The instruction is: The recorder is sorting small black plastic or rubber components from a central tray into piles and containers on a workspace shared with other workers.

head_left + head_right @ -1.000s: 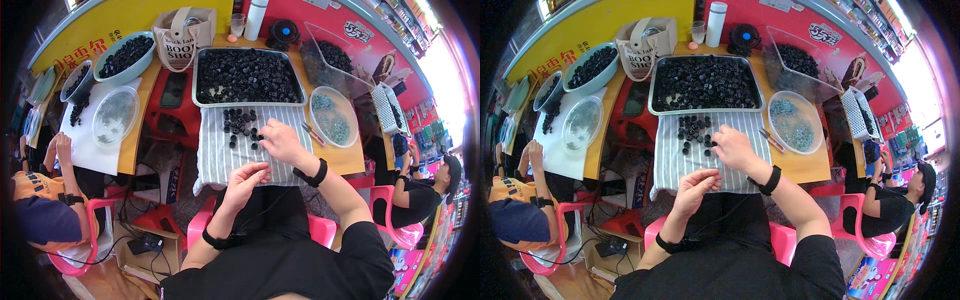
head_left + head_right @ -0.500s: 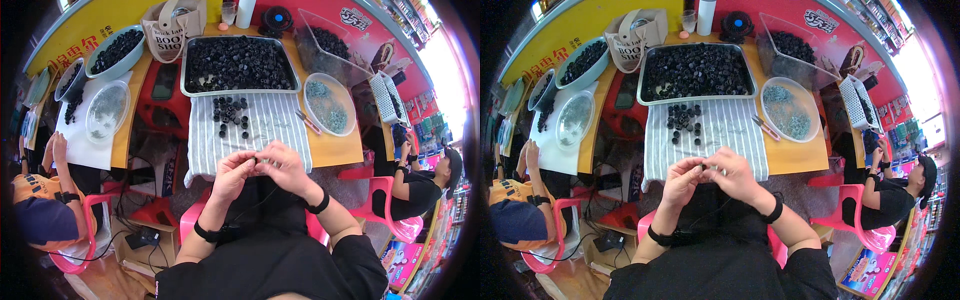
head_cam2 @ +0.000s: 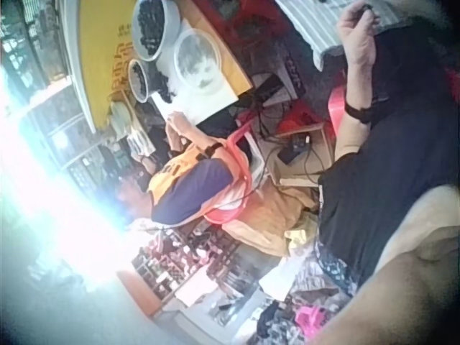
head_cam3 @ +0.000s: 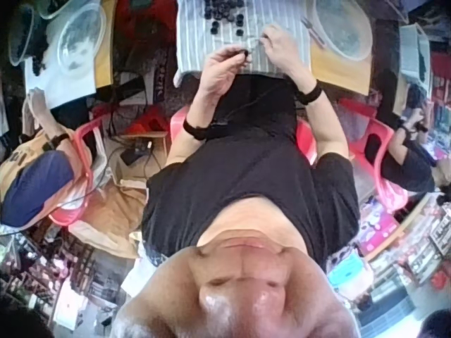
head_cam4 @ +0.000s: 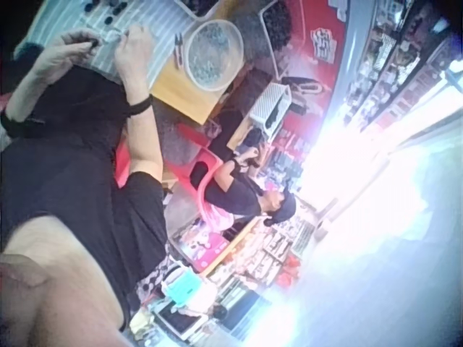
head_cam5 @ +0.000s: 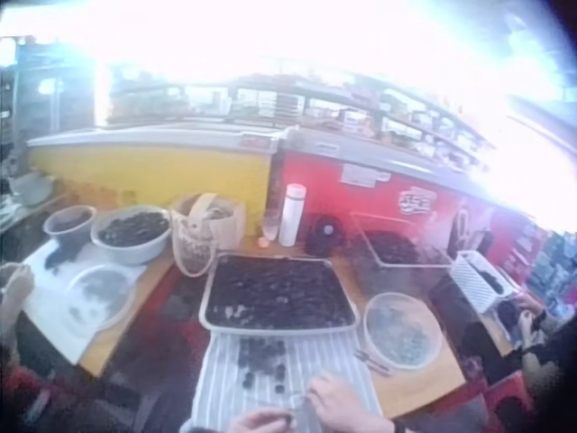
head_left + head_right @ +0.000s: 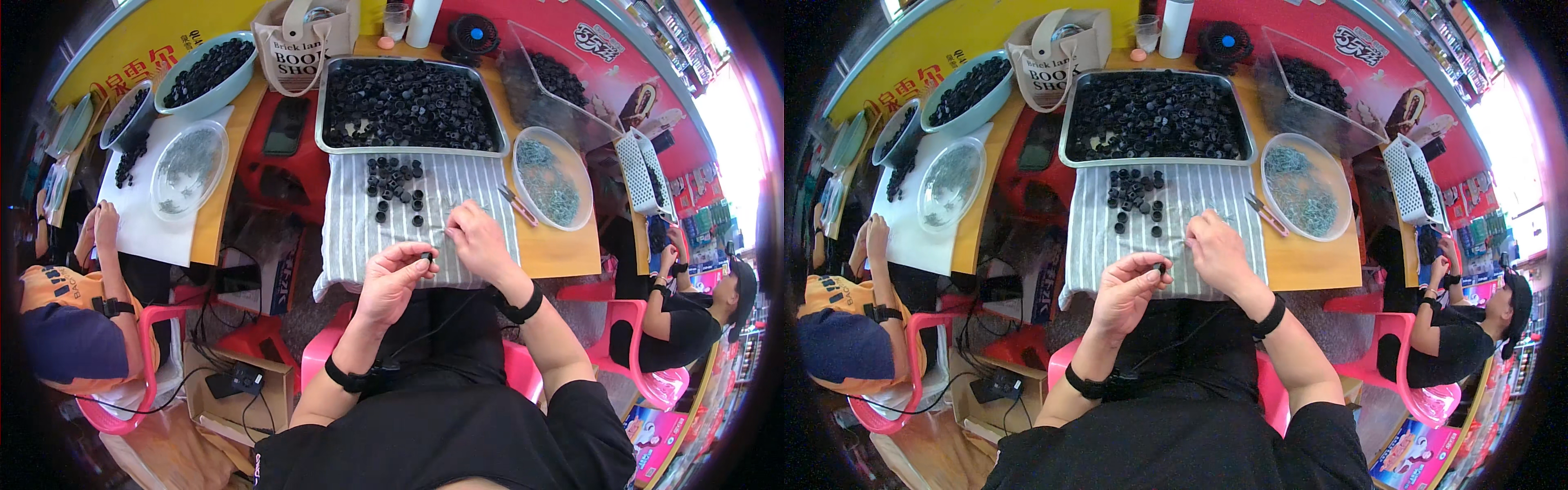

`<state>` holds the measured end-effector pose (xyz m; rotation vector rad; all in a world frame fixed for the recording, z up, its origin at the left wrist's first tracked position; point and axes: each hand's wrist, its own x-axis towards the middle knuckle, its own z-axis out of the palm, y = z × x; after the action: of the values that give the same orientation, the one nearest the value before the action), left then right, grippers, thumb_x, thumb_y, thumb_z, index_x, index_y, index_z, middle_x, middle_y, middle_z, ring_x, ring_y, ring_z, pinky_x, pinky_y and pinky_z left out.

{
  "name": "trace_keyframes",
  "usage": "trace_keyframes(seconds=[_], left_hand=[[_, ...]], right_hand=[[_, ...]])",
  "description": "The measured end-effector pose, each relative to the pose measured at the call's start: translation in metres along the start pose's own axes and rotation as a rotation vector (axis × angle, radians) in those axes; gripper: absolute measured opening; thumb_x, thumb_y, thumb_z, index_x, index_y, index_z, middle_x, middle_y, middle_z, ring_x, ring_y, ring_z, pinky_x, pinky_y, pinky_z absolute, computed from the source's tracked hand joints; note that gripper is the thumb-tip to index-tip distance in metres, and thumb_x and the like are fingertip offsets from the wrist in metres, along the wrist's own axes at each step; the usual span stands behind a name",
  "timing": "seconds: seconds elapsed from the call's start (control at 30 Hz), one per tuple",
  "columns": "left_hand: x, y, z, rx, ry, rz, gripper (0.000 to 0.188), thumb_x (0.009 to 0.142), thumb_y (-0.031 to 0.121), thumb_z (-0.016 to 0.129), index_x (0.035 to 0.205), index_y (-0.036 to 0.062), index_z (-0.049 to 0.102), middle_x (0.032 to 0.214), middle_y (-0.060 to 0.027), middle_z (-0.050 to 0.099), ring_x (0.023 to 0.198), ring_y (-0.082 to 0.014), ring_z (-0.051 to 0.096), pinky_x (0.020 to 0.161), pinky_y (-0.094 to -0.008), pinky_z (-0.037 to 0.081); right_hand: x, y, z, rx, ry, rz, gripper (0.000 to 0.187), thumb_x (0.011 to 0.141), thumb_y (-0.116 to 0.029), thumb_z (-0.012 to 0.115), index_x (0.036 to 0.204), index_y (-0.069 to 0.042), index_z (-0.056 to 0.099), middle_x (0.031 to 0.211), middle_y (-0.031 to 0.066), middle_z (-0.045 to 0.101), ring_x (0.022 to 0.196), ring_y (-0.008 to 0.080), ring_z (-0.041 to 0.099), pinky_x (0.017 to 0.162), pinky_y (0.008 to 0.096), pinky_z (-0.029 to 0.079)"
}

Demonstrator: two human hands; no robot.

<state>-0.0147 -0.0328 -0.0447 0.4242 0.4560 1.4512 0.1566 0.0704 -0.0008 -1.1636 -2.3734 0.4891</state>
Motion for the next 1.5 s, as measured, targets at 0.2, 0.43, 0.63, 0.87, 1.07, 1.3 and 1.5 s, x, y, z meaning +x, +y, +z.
trace_keyframes(seconds=[0.2,0.43,0.63,0.87,1.07,1.3,1.5], left_hand=[[0.001,0.002,0.0,-0.015,0.008,-0.012,0.023,0.092,-0.001,0.064,0.114,-0.0026,0.065,0.11,-0.014,0.069,0.092,-0.0192,0.068,0.081,-0.0287,0.054],[0.002,0.001,-0.002,-0.052,-0.005,-0.021,0.022,0.091,-0.001,0.064,0.114,-0.0023,0.065,0.109,-0.014,0.069,0.092,-0.0199,0.068,0.08,-0.0291,0.054],[0.001,-0.005,-0.004,-0.02,-0.007,-0.013,0.023,0.092,0.0,0.063,0.115,-0.0024,0.065,0.108,-0.0132,0.07,0.09,-0.02,0.068,0.081,-0.0302,0.053],[0.0,-0.001,-0.003,-0.012,-0.009,-0.032,0.023,0.093,0.001,0.063,0.116,-0.0018,0.064,0.109,-0.0124,0.069,0.09,-0.019,0.068,0.081,-0.0296,0.053],[0.003,0.001,-0.001,-0.006,-0.022,-0.023,0.022,0.093,0.001,0.063,0.114,-0.0021,0.065,0.109,-0.0122,0.069,0.09,-0.0183,0.068,0.079,-0.0278,0.053],[0.002,0.0,-0.002,-0.033,-0.012,-0.024,0.024,0.092,0.002,0.065,0.115,-0.0022,0.065,0.106,-0.0102,0.069,0.088,-0.0164,0.068,0.079,-0.0274,0.054],[0.001,0.001,-0.003,-0.068,-0.012,-0.046,0.024,0.092,-0.001,0.063,0.116,-0.0026,0.064,0.107,-0.0124,0.069,0.089,-0.0181,0.068,0.079,-0.0285,0.053]], right_hand=[[0.012,-0.006,-0.013,0.357,-0.094,0.195,0.03,0.082,0.003,0.057,0.11,-0.005,0.061,0.079,0.0144,0.063,0.072,0.0345,0.063,0.064,0.0396,0.048],[0.082,-0.025,0.011,-0.106,-0.064,-0.223,0.044,0.08,0.002,0.055,0.122,-0.011,0.061,0.08,0.0135,0.064,0.076,0.0302,0.065,0.068,0.0418,0.051],[0.108,-0.037,0.015,-0.424,-0.318,-0.135,0.055,0.076,-0.004,0.057,0.13,-0.012,0.056,0.086,0.0177,0.068,0.082,0.0357,0.067,0.07,0.048,0.051],[0.055,-0.014,-0.01,-0.027,-0.248,-0.165,0.032,0.078,-0.003,0.056,0.109,-0.005,0.066,0.09,0.0192,0.07,0.086,0.0387,0.066,0.072,0.0469,0.052],[0.067,-0.002,-0.009,0.367,-0.144,0.082,0.013,0.085,0.003,0.06,0.096,0.0,0.066,0.076,0.004,0.064,0.069,0.0092,0.059,0.061,0.026,0.047],[0.097,-0.009,0.023,0.364,0.039,-0.019,0.004,0.084,0.003,0.065,0.086,0.001,0.066,0.076,0.0018,0.062,0.072,0.0075,0.058,0.063,0.0249,0.044],[0.103,-0.004,0.032,0.313,0.167,-0.064,0.006,0.078,0.003,0.067,0.082,-0.001,0.068,0.076,0.0094,0.064,0.069,0.0188,0.062,0.062,0.0293,0.046]])
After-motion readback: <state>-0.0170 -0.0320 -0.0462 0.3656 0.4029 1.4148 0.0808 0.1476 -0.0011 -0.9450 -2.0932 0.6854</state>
